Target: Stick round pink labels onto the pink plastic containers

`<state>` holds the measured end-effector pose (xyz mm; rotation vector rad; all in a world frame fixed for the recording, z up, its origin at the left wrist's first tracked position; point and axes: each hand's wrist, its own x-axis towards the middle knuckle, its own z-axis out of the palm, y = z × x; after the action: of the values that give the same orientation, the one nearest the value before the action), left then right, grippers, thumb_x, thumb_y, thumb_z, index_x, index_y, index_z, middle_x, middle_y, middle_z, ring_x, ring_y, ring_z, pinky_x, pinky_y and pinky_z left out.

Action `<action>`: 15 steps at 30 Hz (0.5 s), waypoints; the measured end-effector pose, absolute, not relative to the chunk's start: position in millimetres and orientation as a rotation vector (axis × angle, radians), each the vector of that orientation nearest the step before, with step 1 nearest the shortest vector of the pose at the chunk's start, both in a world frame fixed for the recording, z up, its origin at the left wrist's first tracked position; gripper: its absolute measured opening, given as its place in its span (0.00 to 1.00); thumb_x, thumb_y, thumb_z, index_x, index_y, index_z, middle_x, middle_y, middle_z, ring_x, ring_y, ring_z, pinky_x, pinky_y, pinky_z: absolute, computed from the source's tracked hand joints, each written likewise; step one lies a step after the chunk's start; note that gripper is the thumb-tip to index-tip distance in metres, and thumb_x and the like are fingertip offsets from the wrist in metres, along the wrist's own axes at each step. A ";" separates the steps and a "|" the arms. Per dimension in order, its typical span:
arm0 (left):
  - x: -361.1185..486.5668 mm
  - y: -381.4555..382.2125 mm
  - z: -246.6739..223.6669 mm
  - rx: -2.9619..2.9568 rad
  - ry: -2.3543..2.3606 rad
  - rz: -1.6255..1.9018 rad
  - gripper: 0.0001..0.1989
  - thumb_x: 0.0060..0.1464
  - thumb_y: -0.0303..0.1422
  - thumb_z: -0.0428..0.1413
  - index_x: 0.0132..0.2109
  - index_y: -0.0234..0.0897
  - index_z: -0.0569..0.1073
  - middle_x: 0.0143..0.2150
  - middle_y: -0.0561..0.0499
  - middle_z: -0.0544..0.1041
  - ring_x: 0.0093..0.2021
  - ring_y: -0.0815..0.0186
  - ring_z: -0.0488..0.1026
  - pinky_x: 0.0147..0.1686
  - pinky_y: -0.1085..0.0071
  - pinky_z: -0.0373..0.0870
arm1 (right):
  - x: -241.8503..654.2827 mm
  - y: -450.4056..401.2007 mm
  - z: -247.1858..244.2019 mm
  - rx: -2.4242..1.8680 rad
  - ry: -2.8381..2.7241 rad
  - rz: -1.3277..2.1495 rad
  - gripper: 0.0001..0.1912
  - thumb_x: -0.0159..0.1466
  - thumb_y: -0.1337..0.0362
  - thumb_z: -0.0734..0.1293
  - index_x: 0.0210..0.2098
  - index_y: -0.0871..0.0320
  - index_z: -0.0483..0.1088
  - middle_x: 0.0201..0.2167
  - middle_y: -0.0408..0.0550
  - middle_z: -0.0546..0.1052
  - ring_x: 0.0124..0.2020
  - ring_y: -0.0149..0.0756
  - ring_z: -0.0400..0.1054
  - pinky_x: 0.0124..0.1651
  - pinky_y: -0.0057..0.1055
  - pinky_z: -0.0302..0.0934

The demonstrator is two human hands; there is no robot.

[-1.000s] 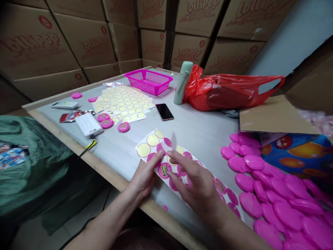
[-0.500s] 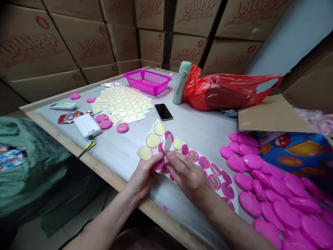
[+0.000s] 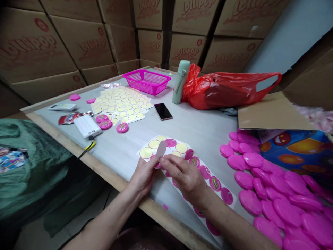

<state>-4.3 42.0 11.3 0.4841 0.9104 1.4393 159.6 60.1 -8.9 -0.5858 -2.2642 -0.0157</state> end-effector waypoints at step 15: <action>-79.8 86.2 23.5 0.610 1.319 1.654 0.31 0.47 0.30 0.68 0.58 0.40 0.70 0.57 0.46 0.78 0.59 0.53 0.73 0.59 0.56 0.70 | 197.4 9.7 52.0 -0.933 -1.547 0.216 0.39 0.59 0.79 0.71 0.63 0.40 0.64 0.40 0.43 0.76 0.31 0.34 0.76 0.29 0.31 0.75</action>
<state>-79.8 86.2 23.5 0.6101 1.3186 1.6543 197.4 9.7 52.0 -0.9332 -1.5472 0.2156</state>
